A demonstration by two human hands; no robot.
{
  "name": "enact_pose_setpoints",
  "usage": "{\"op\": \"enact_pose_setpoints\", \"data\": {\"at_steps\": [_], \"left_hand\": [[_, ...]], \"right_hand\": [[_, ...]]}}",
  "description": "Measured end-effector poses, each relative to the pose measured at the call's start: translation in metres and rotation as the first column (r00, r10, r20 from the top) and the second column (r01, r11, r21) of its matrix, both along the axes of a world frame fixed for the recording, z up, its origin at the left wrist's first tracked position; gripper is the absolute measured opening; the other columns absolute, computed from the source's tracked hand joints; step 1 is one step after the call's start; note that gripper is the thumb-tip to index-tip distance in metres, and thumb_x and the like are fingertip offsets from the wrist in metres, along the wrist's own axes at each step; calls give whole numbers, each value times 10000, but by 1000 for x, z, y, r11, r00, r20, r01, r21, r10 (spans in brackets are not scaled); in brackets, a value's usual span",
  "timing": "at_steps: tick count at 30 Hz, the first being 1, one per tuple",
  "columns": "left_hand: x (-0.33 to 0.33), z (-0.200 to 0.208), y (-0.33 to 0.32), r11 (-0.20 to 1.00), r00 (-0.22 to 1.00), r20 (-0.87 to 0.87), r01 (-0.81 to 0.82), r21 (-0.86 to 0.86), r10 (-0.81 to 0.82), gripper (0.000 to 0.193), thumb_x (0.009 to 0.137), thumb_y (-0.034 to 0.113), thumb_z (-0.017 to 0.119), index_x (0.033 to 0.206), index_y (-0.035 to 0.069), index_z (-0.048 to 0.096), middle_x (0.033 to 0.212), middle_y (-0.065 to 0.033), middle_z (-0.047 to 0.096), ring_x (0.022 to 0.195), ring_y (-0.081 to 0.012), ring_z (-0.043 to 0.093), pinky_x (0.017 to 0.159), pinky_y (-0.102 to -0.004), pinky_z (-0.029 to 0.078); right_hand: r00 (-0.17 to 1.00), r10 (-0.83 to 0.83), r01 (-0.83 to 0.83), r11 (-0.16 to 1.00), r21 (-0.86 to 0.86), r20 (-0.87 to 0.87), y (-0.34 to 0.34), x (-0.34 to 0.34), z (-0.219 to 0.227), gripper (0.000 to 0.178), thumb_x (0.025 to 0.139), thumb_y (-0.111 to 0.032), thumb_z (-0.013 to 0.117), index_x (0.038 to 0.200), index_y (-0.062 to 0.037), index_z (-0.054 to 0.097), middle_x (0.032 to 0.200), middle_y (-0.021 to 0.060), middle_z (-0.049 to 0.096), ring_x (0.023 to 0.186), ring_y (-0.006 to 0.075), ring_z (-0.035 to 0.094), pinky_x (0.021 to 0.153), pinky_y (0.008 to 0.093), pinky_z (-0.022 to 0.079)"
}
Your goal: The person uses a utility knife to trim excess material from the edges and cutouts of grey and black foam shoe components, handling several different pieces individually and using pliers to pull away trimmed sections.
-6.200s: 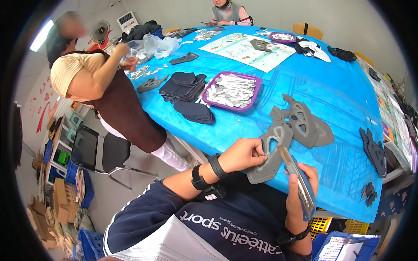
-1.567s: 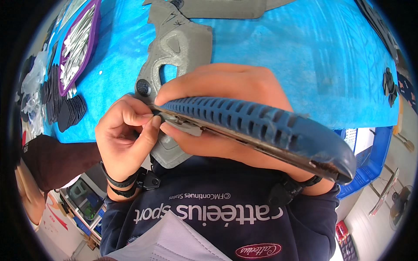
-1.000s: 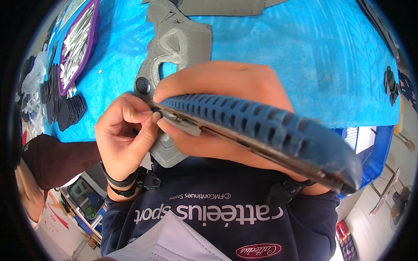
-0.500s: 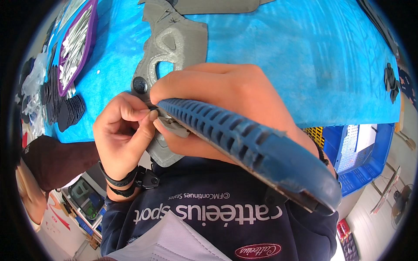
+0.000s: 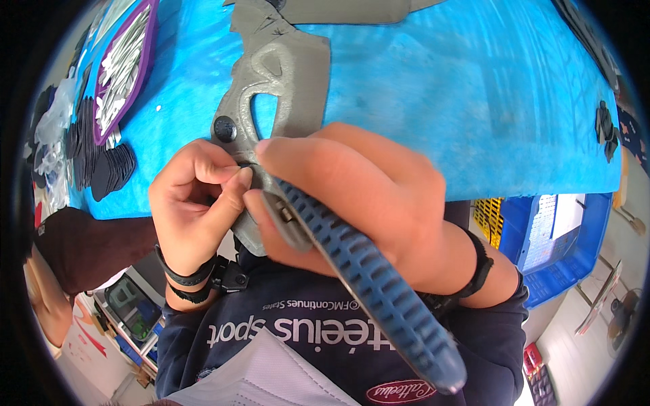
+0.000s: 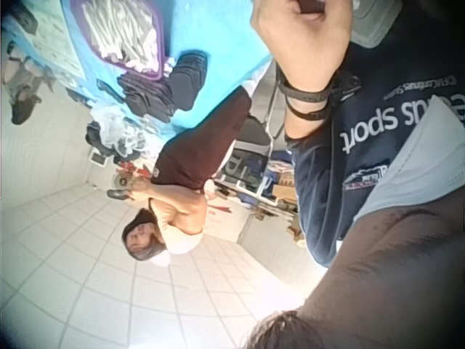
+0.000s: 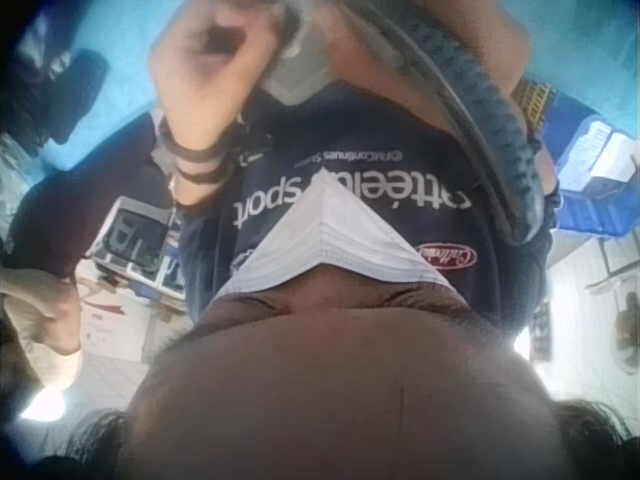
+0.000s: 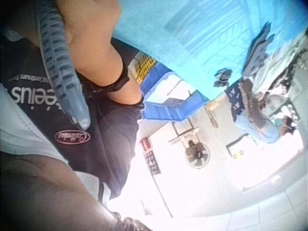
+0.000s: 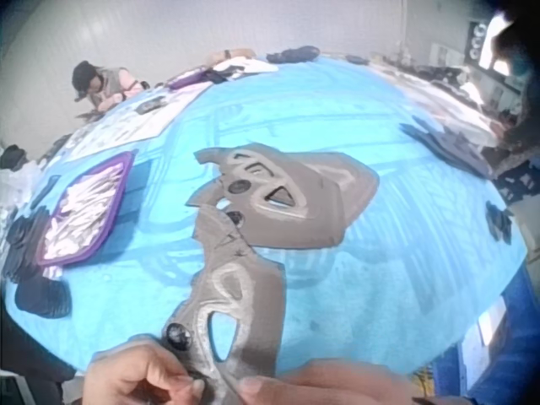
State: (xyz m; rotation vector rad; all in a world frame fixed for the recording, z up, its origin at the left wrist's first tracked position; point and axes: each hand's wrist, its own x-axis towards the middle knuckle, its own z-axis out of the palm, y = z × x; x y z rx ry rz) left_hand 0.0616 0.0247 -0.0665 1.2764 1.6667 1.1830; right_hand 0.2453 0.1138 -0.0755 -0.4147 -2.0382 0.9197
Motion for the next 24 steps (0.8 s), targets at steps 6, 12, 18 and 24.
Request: {"op": "enact_pose_setpoints", "data": {"at_steps": [6, 12, 18, 24], "left_hand": [[-3, 1, -3, 999, 999, 45, 15, -35, -14, 160, 756, -63, 685, 723, 4, 543, 743, -25, 552, 596, -41, 557, 488, -189, 437], [-9, 2, -3, 996, 994, -68, 83, 11, -82, 183, 767, -77, 683, 755, 15, 526, 801, -41, 572, 641, -37, 564, 479, -178, 442], [-8, 4, 0, 996, 995, -84, 63, 56, -58, 214, 748, -40, 676, 720, 14, 470, 662, -51, 500, 532, -123, 541, 455, -248, 432], [-8, 4, 0, 996, 994, -87, 72, 49, -68, 213, 750, -50, 676, 737, 14, 473, 676, -48, 505, 538, -117, 555, 464, -243, 448]], "right_hand": [[989, -111, 115, 992, 41, -96, -21, -12, -11, 382, 629, -47, 789, 978, 8, 646, 686, 80, 589, 518, 216, 562, 452, 292, 448], [999, -44, 47, 990, 136, -21, -24, -10, -10, 456, 650, -29, 770, 1056, 41, 575, 736, 99, 595, 515, 190, 555, 437, 276, 439], [999, -36, 36, 991, 129, -1, -23, -11, -12, 416, 664, -38, 765, 1023, 51, 574, 716, 99, 593, 521, 195, 566, 434, 278, 442], [998, -66, 64, 987, 144, 5, -24, -12, -9, 415, 659, -47, 767, 1014, 45, 575, 706, 97, 597, 524, 199, 574, 434, 276, 449]]}}
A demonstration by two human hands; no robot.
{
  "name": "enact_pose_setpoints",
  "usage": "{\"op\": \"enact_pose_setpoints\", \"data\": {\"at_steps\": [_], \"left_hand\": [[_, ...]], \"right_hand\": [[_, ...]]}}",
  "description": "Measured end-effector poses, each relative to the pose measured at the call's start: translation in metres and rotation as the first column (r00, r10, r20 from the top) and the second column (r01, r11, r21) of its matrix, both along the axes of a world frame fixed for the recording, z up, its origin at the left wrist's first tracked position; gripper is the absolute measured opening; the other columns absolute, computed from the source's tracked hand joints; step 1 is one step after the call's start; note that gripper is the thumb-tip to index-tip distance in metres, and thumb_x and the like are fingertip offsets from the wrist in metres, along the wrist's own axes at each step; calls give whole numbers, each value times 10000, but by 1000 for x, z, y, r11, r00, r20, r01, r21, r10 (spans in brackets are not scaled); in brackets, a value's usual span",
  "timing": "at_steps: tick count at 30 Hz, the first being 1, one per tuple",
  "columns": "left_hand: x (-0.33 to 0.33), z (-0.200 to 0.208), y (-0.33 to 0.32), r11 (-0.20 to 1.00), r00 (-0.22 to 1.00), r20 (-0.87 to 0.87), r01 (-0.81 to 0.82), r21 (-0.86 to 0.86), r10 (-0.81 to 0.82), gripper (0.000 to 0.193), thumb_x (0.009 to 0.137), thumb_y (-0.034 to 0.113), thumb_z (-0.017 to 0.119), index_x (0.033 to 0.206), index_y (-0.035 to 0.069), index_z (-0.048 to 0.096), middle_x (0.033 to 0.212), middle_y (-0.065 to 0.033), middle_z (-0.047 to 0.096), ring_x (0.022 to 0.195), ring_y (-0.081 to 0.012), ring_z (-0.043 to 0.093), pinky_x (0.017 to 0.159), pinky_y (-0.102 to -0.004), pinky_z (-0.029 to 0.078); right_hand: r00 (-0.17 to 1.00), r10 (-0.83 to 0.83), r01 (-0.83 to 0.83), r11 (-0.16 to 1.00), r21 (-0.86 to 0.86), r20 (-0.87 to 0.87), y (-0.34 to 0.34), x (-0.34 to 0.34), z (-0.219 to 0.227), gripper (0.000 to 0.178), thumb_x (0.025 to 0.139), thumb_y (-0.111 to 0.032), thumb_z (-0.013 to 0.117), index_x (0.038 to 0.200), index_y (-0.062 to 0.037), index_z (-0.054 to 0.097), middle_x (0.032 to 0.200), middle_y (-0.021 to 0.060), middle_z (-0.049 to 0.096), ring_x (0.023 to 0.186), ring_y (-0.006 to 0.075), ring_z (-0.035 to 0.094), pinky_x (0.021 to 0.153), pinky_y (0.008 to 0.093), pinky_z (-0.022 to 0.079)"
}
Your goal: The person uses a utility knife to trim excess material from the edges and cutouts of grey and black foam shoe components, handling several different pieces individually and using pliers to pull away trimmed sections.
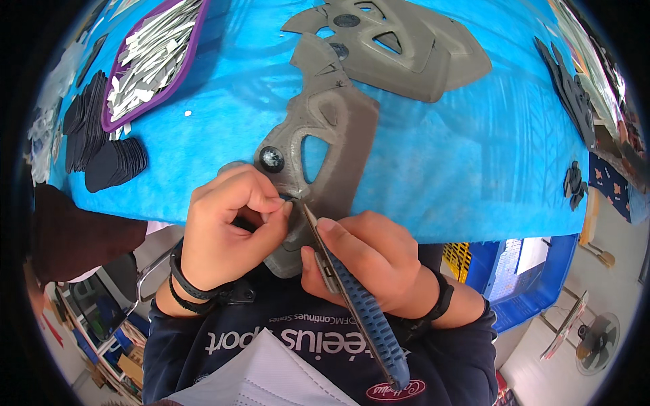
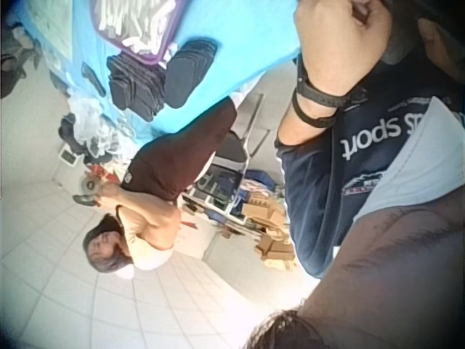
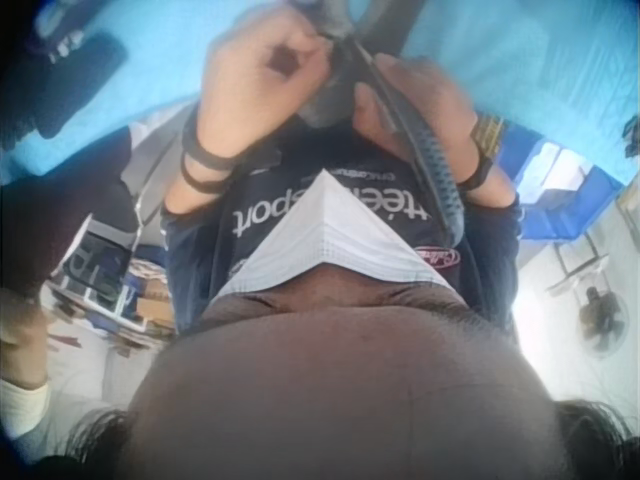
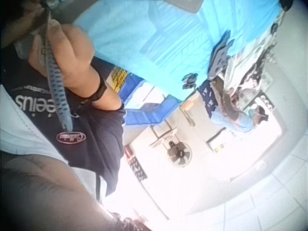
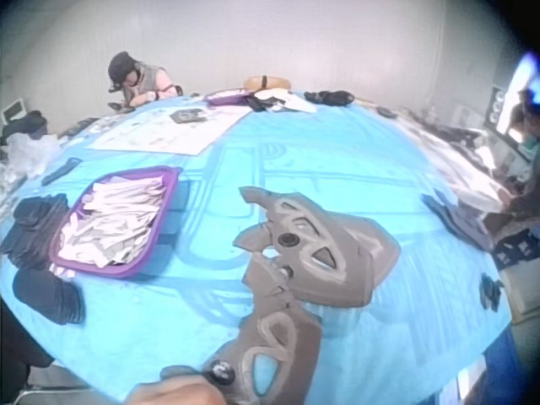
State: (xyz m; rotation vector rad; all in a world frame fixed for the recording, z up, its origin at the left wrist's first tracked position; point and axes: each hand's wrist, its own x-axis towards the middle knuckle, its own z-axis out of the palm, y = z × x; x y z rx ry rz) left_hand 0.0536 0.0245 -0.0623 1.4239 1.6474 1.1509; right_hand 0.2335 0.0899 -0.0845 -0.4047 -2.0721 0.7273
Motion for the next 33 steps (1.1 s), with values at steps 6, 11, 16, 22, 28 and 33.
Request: {"op": "enact_pose_setpoints", "data": {"at_steps": [6, 11, 16, 22, 28, 33], "left_hand": [[0, -1, 0, 1000, 1000, -8, -1, 0, 1, 215, 747, -56, 677, 734, 13, 474, 679, -50, 502, 534, -114, 560, 465, -238, 449], [0, -1, 0, 1000, 1000, -21, 5, 9, -5, 206, 747, -75, 687, 740, 13, 501, 745, -52, 551, 573, -75, 560, 468, -200, 436], [2, -2, 0, 1000, 1000, -22, -19, 10, 19, 220, 746, -51, 680, 724, 12, 471, 681, -56, 505, 527, -123, 575, 458, -240, 445], [3, -2, 0, 1000, 999, -34, -25, 3, 25, 220, 746, -42, 682, 723, 14, 471, 676, -56, 508, 528, -127, 580, 455, -242, 443], [3, -1, 0, 999, 999, -37, -35, 1, 35, 224, 740, -39, 685, 718, 14, 469, 673, -56, 510, 526, -129, 578, 454, -243, 442], [3, 0, -1, 999, 999, -33, -36, -11, 35, 218, 741, -43, 680, 715, 15, 471, 668, -57, 512, 533, -126, 578, 454, -240, 441]], "right_hand": [[995, 50, -52, 998, 21, 87, 1, 1, 3, 440, 740, -30, 698, 1111, 68, 481, 709, 123, 575, 530, 201, 568, 466, 292, 446], [996, 37, -40, 999, 36, 80, 0, -1, 2, 432, 734, -22, 697, 1098, 73, 484, 702, 122, 572, 526, 201, 564, 461, 289, 442], [999, -35, 35, 999, 29, 0, -1, -5, -1, 361, 643, -44, 760, 945, 51, 585, 678, 91, 579, 490, 193, 555, 408, 271, 432], [999, -47, 47, 998, 29, 6, -4, -6, 0, 340, 639, -48, 754, 916, 56, 588, 664, 94, 574, 477, 198, 552, 408, 274, 435], [998, -62, 62, 997, 47, 2, -4, -4, 1, 329, 642, -50, 750, 909, 52, 586, 666, 101, 579, 485, 209, 565, 416, 279, 445], [998, -61, 61, 998, 13, -21, -6, -1, -5, 321, 656, -54, 757, 908, 45, 582, 689, 116, 602, 493, 230, 581, 437, 282, 460]]}}
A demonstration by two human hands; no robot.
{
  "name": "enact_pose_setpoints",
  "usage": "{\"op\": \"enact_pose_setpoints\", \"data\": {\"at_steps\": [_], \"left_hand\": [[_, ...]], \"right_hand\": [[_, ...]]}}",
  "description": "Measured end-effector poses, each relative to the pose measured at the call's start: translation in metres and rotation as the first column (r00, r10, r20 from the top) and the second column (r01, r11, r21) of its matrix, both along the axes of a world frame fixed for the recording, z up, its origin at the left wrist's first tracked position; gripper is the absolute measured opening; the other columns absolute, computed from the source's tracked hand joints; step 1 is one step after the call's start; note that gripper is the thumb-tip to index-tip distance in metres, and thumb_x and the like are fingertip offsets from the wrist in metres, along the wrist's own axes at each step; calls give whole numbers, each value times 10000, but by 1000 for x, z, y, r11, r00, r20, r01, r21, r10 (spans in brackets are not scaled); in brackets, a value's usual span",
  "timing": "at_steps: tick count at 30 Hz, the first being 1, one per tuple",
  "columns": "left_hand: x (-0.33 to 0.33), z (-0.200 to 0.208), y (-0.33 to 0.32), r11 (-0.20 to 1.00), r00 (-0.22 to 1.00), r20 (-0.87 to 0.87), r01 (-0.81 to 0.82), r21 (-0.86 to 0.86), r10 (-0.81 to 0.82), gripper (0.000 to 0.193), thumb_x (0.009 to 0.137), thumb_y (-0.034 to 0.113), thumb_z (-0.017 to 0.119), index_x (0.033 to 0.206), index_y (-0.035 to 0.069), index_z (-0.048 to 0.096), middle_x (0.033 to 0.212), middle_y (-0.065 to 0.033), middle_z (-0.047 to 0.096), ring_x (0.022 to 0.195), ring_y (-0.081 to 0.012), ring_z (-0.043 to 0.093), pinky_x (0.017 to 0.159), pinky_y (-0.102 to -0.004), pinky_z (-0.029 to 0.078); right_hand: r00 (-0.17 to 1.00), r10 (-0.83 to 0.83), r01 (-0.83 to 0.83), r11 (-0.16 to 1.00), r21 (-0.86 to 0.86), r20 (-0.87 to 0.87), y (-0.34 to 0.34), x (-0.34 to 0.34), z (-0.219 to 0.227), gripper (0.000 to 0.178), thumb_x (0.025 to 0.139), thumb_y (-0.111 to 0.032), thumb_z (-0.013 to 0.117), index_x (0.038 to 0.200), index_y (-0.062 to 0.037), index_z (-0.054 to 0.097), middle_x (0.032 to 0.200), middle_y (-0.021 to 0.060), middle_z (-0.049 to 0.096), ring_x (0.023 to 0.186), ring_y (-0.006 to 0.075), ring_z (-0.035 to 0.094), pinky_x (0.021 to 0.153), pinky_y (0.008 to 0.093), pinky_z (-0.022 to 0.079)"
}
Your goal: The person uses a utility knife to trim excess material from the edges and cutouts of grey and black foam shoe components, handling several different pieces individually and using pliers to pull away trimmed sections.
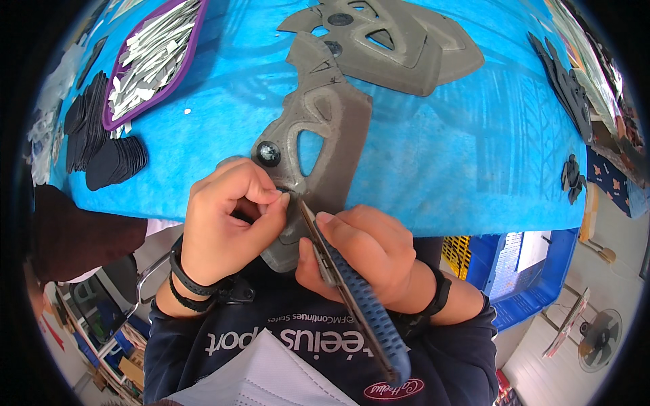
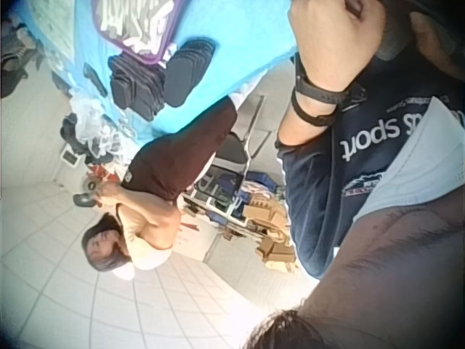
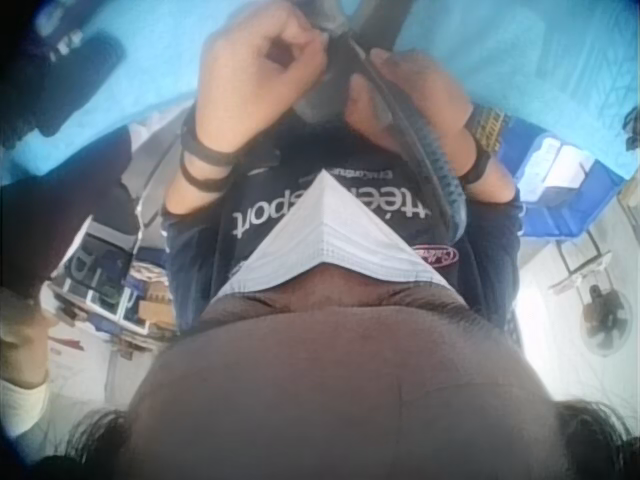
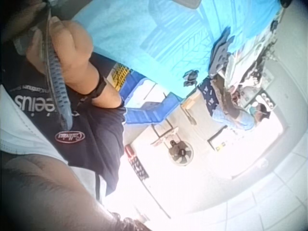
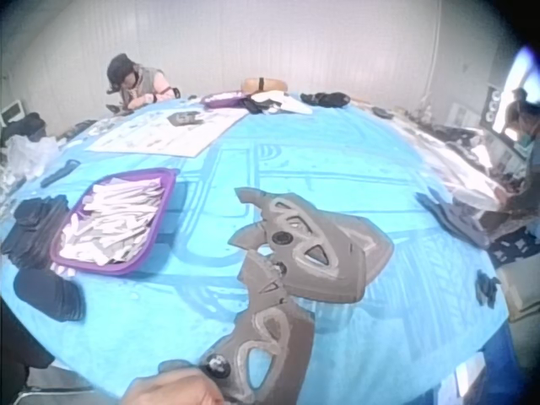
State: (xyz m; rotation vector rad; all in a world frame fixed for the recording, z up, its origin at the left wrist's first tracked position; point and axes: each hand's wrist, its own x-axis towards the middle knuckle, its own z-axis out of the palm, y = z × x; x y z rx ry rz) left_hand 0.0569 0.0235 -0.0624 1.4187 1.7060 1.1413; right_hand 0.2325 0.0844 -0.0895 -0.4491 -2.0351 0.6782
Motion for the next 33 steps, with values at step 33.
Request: {"op": "enact_pose_setpoints", "data": {"at_steps": [33], "left_hand": [[-50, 22, 73, 648, 775, 246, 625, -436, -583, 110, 706, -6, 723, 784, -12, 645, 679, 12, 616, 615, -29, 556, 521, -175, 415]], "right_hand": [[499, 866, -815, 477, -329, 21, 111, -29, 21, 290, 708, -133, 816, 955, -16, 722, 862, 104, 657, 712, 190, 613, 591, 263, 476]]}}
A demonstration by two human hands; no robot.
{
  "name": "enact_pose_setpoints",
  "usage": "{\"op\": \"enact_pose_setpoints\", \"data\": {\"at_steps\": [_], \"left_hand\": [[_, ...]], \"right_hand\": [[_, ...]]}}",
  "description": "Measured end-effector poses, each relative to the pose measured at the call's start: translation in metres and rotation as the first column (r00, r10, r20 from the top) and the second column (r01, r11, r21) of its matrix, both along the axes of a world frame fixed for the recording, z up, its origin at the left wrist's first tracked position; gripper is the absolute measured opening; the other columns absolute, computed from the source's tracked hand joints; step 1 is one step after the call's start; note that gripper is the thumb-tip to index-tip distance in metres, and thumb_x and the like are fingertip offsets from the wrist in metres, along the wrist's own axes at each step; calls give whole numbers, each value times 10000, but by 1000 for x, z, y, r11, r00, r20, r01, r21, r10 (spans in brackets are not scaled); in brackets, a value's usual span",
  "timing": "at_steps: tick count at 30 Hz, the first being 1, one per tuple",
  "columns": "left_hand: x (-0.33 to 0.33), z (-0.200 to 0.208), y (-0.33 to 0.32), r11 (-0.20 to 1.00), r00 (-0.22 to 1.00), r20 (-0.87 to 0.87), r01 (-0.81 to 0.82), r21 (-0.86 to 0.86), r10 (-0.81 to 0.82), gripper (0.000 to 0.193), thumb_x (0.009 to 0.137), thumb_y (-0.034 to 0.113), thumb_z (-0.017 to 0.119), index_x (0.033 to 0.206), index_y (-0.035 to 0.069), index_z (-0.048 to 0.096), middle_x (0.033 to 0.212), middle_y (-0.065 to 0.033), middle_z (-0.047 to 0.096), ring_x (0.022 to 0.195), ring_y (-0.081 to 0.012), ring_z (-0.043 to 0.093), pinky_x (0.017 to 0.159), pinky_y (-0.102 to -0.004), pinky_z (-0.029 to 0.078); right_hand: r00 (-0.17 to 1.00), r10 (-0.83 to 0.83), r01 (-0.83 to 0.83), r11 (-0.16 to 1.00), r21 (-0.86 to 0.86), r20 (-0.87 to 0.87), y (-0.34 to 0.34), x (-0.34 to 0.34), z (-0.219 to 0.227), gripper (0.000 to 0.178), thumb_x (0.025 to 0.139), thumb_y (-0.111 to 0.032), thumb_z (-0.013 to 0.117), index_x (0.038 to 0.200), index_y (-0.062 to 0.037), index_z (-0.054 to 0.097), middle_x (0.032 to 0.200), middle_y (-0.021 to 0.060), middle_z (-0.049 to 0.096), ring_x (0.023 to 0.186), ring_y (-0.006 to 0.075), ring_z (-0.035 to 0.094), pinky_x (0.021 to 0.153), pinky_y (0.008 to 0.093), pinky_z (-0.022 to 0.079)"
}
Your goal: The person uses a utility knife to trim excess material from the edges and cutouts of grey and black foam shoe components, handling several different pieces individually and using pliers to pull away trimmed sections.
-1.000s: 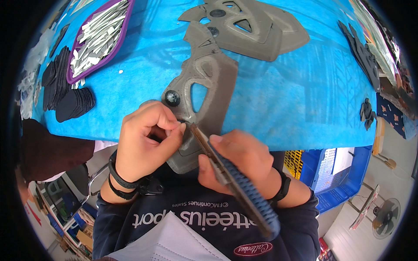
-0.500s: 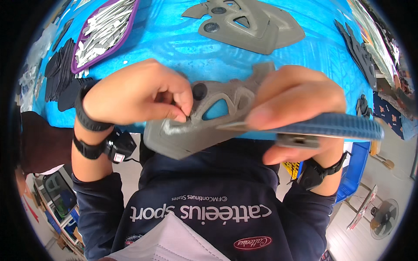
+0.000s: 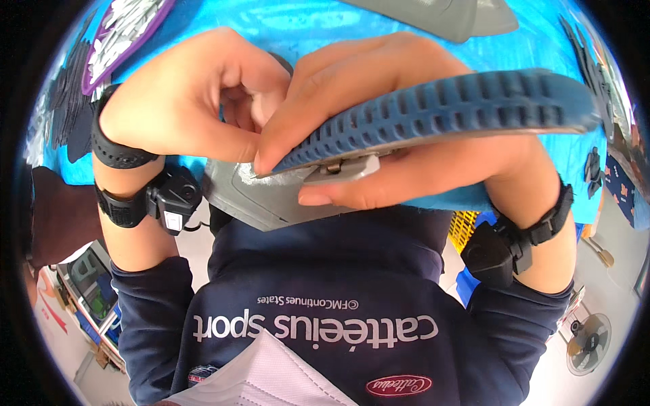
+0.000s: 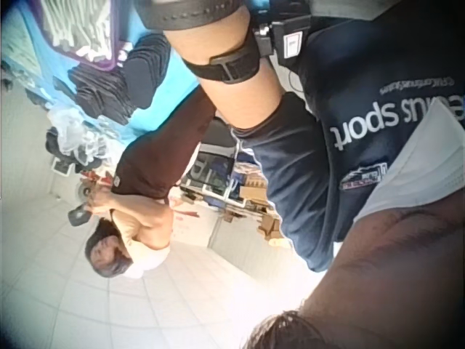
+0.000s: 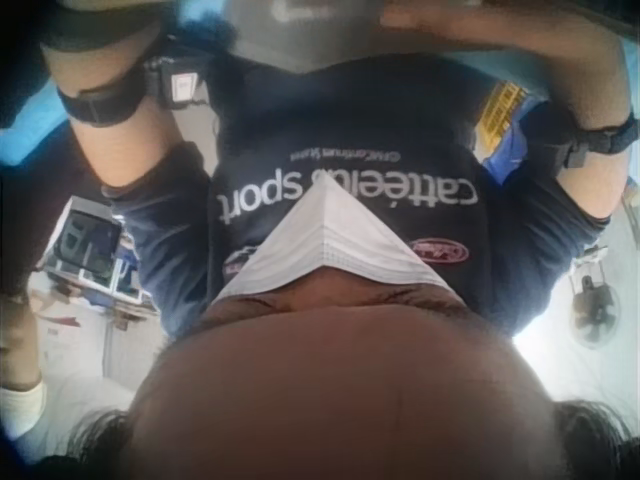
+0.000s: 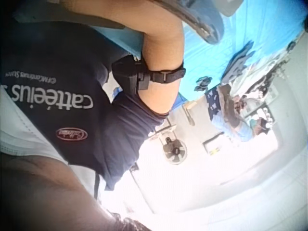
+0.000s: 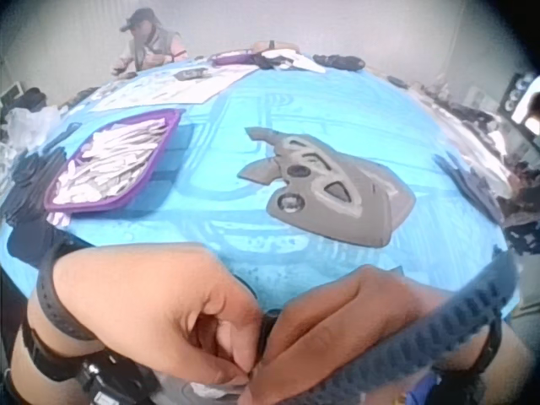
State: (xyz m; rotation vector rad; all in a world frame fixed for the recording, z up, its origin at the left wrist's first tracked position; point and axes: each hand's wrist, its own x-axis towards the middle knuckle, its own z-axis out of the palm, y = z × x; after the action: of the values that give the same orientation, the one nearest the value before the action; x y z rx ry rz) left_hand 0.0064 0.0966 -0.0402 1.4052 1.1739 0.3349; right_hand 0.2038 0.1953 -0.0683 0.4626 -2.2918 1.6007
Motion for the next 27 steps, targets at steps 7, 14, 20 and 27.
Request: {"op": "enact_pose_setpoints", "data": {"at_steps": [7, 14, 20, 27], "left_hand": [[-2, -5, -8, 993, 991, -86, -105, -49, 100, 122, 679, -8, 720, 777, -4, 647, 677, 15, 621, 626, -25, 573, 509, -166, 415], [0, -13, -9, 994, 992, 88, -95, 47, 91, 252, 685, 8, 773, 907, -17, 657, 783, 8, 660, 686, -8, 586, 544, -147, 442], [-15, -18, -7, 998, 1000, 3, -19, 66, 18, 211, 692, 15, 782, 853, -12, 647, 751, 25, 632, 654, 1, 554, 526, -144, 411], [-24, -39, -10, 999, 1000, 17, -22, -32, 23, 194, 700, 15, 785, 828, -7, 641, 722, 44, 608, 623, 13, 521, 507, -144, 386]], "right_hand": [[997, -24, 25, 1000, 15, -67, -1, 1, -12, 264, 722, -153, 815, 935, -21, 733, 852, 110, 646, 669, 168, 598, 547, 253, 456], [998, 39, -47, 984, 172, 54, 7, 5, -1, 262, 737, -170, 814, 946, -35, 732, 862, 114, 648, 673, 176, 600, 556, 261, 461], [998, 22, -32, 981, 193, 52, 2, 4, 1, 237, 758, -164, 797, 945, -36, 729, 863, 111, 645, 680, 181, 608, 565, 262, 470], [1000, 5, -6, 989, 148, 7, -3, 6, -1, 213, 760, -125, 784, 937, -24, 725, 852, 110, 630, 648, 173, 599, 556, 268, 469]]}}
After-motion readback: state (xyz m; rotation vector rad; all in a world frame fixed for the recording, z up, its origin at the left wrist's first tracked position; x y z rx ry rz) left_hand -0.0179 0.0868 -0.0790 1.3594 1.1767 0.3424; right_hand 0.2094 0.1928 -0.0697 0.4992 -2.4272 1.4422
